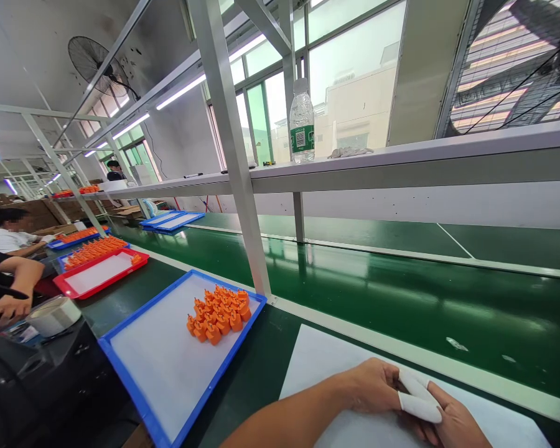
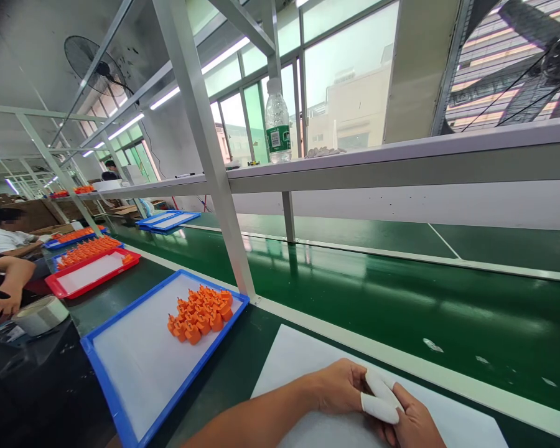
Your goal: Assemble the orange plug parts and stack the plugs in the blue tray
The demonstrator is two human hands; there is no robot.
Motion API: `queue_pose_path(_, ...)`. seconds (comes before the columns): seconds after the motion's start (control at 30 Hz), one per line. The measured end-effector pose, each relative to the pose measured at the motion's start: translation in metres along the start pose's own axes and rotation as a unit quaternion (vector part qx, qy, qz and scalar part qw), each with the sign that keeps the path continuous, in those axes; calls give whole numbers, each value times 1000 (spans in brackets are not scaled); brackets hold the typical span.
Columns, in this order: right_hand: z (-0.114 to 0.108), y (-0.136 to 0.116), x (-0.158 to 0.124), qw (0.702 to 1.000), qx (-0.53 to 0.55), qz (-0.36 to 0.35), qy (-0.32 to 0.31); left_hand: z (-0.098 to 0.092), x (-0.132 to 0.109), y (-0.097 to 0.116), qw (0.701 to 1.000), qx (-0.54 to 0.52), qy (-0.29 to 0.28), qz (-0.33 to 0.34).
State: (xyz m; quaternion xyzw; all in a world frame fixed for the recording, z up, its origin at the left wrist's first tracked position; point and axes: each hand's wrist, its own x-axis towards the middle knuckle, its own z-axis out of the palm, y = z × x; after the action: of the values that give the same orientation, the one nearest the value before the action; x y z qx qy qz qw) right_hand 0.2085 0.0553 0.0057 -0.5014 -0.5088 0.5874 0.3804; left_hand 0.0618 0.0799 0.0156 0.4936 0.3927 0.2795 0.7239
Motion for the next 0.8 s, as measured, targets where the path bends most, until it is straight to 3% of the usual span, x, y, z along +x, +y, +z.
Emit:
queue_pose_path(0.37, 0, -18, -8, 999, -39, 4, -26, -9, 6, -7, 999, -26, -43, -21)
queue_pose_path(0.57, -10, -2, 1, 998, -27, 15, -49, -10, 10, -8, 1000, 7, -24, 12)
queue_pose_path(0.8, -2, -5, 2, 998, 37, -1, -48, -7, -4, 4, 997, -19, -74, 30)
